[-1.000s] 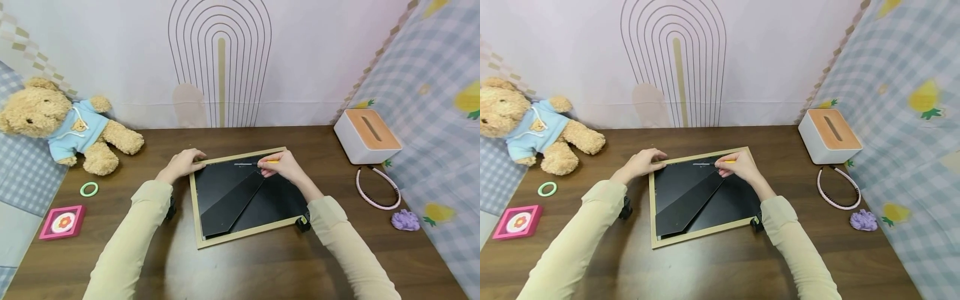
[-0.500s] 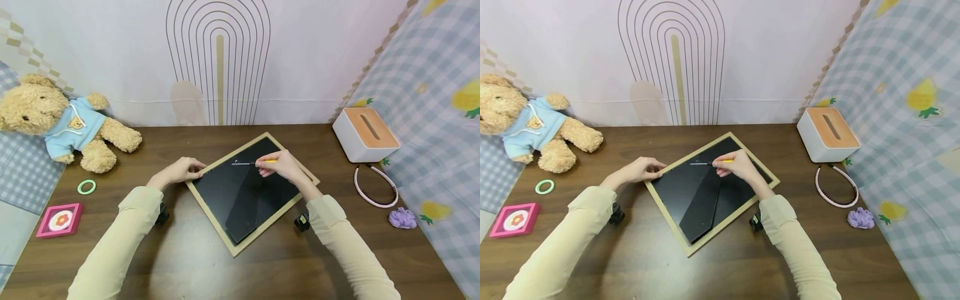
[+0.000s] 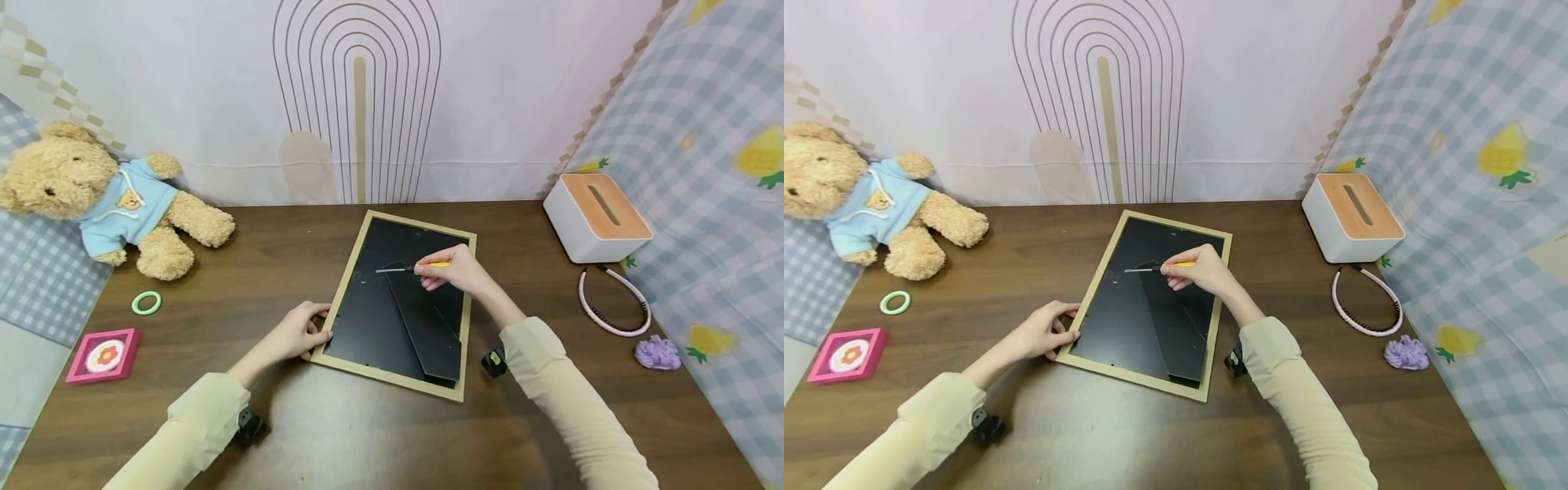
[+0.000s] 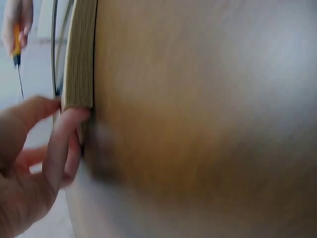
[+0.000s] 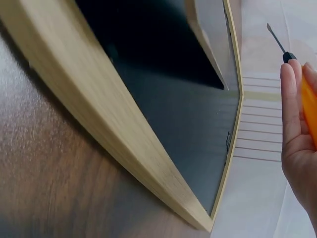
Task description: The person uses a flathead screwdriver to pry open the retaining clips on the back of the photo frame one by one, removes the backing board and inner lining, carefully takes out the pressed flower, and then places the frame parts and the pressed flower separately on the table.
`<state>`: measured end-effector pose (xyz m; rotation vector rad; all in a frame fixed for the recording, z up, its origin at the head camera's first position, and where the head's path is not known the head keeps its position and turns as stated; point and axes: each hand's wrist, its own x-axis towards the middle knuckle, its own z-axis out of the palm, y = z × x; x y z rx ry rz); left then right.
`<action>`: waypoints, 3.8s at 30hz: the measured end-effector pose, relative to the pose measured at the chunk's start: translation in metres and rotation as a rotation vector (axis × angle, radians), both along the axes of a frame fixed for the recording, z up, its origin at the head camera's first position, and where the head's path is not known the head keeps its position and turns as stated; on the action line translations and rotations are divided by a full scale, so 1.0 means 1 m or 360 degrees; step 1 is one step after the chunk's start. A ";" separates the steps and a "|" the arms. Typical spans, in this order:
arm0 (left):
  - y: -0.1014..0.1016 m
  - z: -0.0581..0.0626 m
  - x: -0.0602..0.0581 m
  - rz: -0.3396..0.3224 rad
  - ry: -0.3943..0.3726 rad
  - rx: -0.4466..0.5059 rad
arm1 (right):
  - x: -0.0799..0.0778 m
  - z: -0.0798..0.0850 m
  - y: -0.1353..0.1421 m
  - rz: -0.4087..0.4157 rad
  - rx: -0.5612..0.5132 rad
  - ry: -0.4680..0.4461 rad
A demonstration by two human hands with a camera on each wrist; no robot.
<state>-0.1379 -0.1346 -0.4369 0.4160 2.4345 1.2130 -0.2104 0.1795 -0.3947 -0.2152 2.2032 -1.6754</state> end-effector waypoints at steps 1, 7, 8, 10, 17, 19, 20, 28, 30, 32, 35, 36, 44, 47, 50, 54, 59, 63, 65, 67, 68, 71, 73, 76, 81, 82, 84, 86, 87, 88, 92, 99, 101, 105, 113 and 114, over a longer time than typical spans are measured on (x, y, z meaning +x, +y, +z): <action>0.002 0.000 0.005 0.0045 -0.0009 -0.0006 | 0.000 0.000 -0.001 0.0011 0.0007 -0.0004; 0.018 0.003 0.028 0.0298 -0.0078 -0.0016 | 0.004 0.001 -0.007 0.0087 0.0032 0.0005; 0.020 0.003 0.031 0.0326 -0.0089 -0.0006 | 0.005 0.001 -0.008 0.0097 0.0031 0.0005; 0.022 0.002 0.034 0.0354 -0.0097 0.0019 | 0.007 0.001 -0.009 0.0110 0.0033 0.0001; 0.008 -0.003 0.013 0.0105 0.0216 -0.0052 | 0.016 -0.005 -0.019 0.0223 0.0041 -0.0009; 0.005 -0.004 0.006 0.0029 0.0232 -0.0049 | 0.020 -0.009 -0.024 0.0299 0.0069 -0.0003; 0.004 -0.005 0.004 -0.0005 0.0228 -0.0040 | 0.022 -0.011 -0.027 0.0341 0.0091 -0.0002; 0.001 -0.008 -0.003 -0.0094 0.0170 -0.0018 | 0.031 -0.020 -0.040 0.0584 0.0252 0.0036; 0.002 -0.008 -0.002 -0.0089 0.0147 0.0008 | 0.031 -0.021 -0.042 0.0593 0.0278 0.0039; 0.003 -0.008 -0.001 -0.0085 0.0127 0.0029 | 0.031 -0.022 -0.043 0.0609 0.0309 0.0056; 0.005 -0.007 -0.001 -0.0080 0.0109 0.0043 | 0.030 -0.022 -0.046 0.0654 0.0340 0.0103; 0.005 -0.007 -0.001 -0.0076 0.0103 0.0045 | 0.029 -0.022 -0.047 0.0671 0.0351 0.0123; 0.003 -0.008 -0.002 -0.0077 0.0097 0.0037 | 0.022 -0.017 -0.054 0.0706 0.0382 0.0074; 0.002 -0.009 -0.002 -0.0070 0.0083 0.0042 | 0.020 -0.014 -0.056 0.0737 0.0393 0.0047; 0.002 -0.008 -0.003 -0.0068 0.0064 0.0051 | 0.017 -0.013 -0.058 0.0770 0.0413 0.0039; 0.003 -0.006 -0.003 -0.0073 0.0056 0.0055 | 0.015 -0.015 -0.060 0.0796 0.0458 0.0041; 0.004 -0.008 -0.003 -0.0083 0.0080 0.0065 | 0.021 -0.018 -0.062 0.0795 0.0474 0.0054; 0.004 -0.009 -0.002 -0.0091 0.0094 0.0088 | 0.029 -0.014 -0.066 0.0764 0.0505 0.0139; 0.004 -0.010 -0.002 -0.0090 0.0095 0.0102 | 0.032 -0.009 -0.070 0.0751 0.0552 0.0193; 0.003 -0.011 -0.002 -0.0086 0.0094 0.0119 | 0.035 -0.002 -0.076 0.0744 0.0606 0.0243; 0.002 -0.011 -0.002 -0.0086 0.0097 0.0123 | 0.036 0.002 -0.079 0.0745 0.0632 0.0270; 0.002 -0.013 -0.002 -0.0082 0.0101 0.0141 | 0.039 0.014 -0.090 0.0751 0.0717 0.0342; 0.002 -0.014 -0.002 -0.0077 0.0100 0.0150 | 0.040 0.021 -0.098 0.0765 0.0770 0.0393; 0.004 -0.013 -0.002 -0.0069 0.0098 0.0152 | 0.042 0.028 -0.107 0.0792 0.0843 0.0442; 0.008 -0.010 0.001 -0.0007 0.0105 0.0114 | 0.043 0.034 -0.115 0.0844 0.0911 0.0505; 0.009 -0.010 0.002 0.0008 0.0109 0.0105 | 0.044 0.035 -0.117 0.0860 0.0938 0.0523; 0.010 -0.008 0.004 0.0033 0.0112 0.0081 | 0.045 0.038 -0.121 0.0896 0.0998 0.0584; 0.011 -0.008 0.004 0.0054 0.0108 0.0069 | 0.046 0.041 -0.127 0.0935 0.1072 0.0656; 0.012 -0.008 0.004 0.0058 0.0105 0.0070 | 0.046 0.043 -0.130 0.0962 0.1115 0.0710; 0.012 -0.007 0.004 0.0051 0.0110 0.0065 | 0.046 0.044 -0.133 0.0984 0.1152 0.0748; 0.013 -0.008 0.003 0.0056 0.0107 0.0093 | 0.044 0.050 -0.141 0.1067 0.1213 0.0843; 0.011 -0.009 0.003 0.0075 0.0046 0.0081 | 0.032 0.040 -0.119 0.1024 0.1026 0.0628; 0.010 -0.010 0.003 0.0086 0.0034 0.0076 | 0.030 0.035 -0.111 0.0971 0.0945 0.0532; 0.009 -0.011 0.003 0.0097 0.0034 0.0084 | 0.028 0.030 -0.106 0.0936 0.0877 0.0481; 0.010 -0.010 0.002 0.0097 0.0014 0.0096 | 0.037 0.045 -0.130 0.1019 0.1024 0.0704; 0.010 -0.009 0.001 0.0100 0.0012 0.0103 | 0.038 0.047 -0.133 0.1030 0.1039 0.0730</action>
